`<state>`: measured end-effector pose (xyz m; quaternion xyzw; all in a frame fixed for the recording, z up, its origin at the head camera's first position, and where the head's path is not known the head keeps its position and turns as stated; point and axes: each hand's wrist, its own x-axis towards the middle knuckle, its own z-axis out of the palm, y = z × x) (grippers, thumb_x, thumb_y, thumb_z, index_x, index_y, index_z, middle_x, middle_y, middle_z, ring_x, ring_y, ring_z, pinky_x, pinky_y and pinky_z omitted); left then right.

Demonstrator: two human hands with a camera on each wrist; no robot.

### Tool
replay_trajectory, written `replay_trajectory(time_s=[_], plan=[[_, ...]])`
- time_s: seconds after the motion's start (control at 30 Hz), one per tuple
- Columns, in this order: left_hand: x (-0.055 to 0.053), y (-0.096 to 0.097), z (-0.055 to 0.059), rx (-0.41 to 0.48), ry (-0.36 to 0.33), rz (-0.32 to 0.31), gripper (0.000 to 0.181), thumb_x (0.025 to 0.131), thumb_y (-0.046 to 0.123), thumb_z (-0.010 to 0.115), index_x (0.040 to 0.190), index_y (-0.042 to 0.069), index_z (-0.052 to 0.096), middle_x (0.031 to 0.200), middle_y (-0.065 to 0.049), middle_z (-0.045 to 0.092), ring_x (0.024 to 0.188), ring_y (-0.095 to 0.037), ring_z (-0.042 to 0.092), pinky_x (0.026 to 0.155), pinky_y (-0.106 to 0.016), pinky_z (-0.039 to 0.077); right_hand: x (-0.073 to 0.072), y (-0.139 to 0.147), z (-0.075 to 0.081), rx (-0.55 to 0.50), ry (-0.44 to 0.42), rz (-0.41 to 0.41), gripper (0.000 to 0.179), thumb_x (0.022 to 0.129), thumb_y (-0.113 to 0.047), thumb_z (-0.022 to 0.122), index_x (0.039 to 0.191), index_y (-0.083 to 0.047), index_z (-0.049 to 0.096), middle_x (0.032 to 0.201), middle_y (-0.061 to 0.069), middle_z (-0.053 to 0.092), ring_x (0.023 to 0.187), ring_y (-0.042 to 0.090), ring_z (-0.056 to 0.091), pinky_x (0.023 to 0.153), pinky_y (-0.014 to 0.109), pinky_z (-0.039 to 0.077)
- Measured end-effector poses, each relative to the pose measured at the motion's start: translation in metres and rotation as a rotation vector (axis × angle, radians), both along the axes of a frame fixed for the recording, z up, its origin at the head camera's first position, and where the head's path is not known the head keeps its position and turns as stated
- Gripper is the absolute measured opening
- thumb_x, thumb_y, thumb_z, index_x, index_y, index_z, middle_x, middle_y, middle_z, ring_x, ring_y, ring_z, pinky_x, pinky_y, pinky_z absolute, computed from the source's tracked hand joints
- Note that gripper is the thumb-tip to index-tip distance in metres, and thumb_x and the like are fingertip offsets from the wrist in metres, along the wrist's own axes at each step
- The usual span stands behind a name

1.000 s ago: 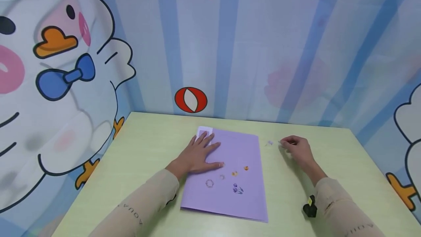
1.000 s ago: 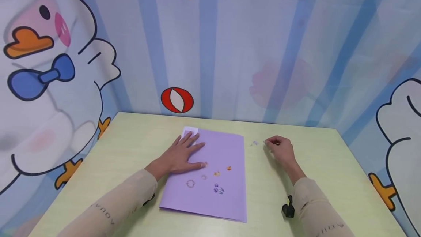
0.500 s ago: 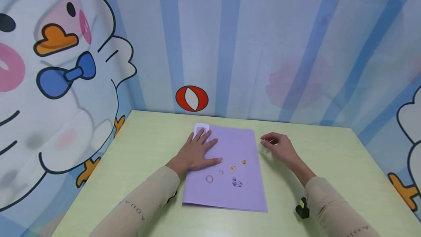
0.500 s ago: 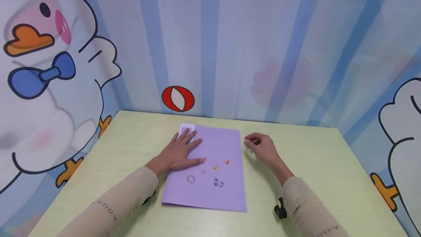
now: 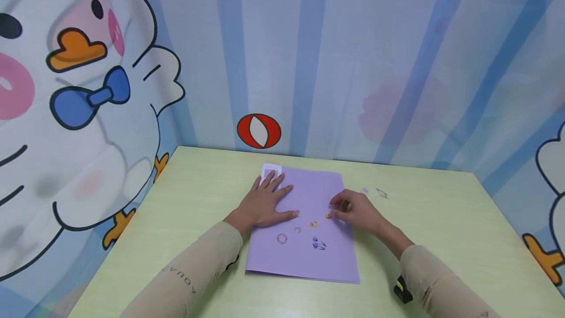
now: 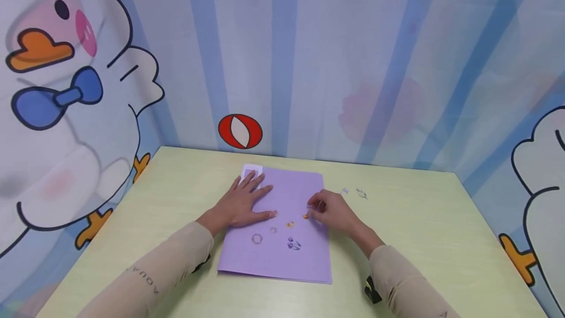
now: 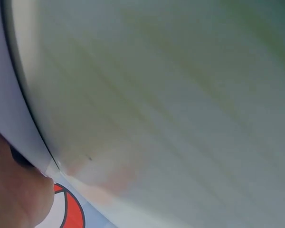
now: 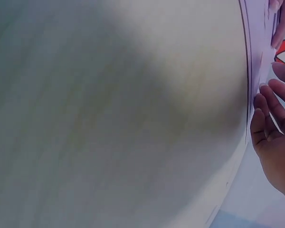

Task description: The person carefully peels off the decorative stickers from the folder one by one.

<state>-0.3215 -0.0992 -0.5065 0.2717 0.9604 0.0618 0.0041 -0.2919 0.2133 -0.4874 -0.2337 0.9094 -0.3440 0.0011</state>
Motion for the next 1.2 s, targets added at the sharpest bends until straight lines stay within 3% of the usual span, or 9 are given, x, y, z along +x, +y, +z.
replay_trajectory(time_s=[0.27, 0.6, 1.2], plan=[[0.001, 0.000, 0.001, 0.004, -0.001, 0.005, 0.091, 0.094, 0.085, 0.040, 0.167, 0.029, 0.038, 0.177, -0.006, 0.018, 0.164, -0.034, 0.004, 0.129, -0.061, 0.007, 0.000, -0.007, -0.004, 0.092, 0.059, 0.067, 0.012, 0.091, -0.009, 0.082, 0.101, -0.004, 0.077, 0.095, 0.001, 0.066, 0.086, 0.014, 0.062, 0.077, 0.031, 0.055], [0.000, 0.002, 0.003, 0.000, -0.005, 0.009, 0.091, 0.095, 0.084, 0.039, 0.167, 0.029, 0.036, 0.177, -0.006, 0.018, 0.164, -0.033, 0.003, 0.129, -0.060, 0.006, 0.000, -0.012, 0.002, 0.234, 0.141, 0.118, 0.008, 0.090, -0.009, 0.084, 0.093, -0.009, 0.077, 0.091, -0.005, 0.062, 0.082, 0.008, 0.058, 0.077, 0.031, 0.055], [0.002, 0.003, 0.003, 0.005, -0.017, 0.019, 0.091, 0.095, 0.083, 0.041, 0.167, 0.028, 0.035, 0.178, -0.006, 0.017, 0.164, -0.034, 0.003, 0.129, -0.060, 0.005, 0.000, -0.017, 0.004, 0.250, 0.069, 0.085, 0.007, 0.092, -0.010, 0.082, 0.093, -0.009, 0.075, 0.090, -0.005, 0.061, 0.081, 0.009, 0.056, 0.076, 0.031, 0.054]])
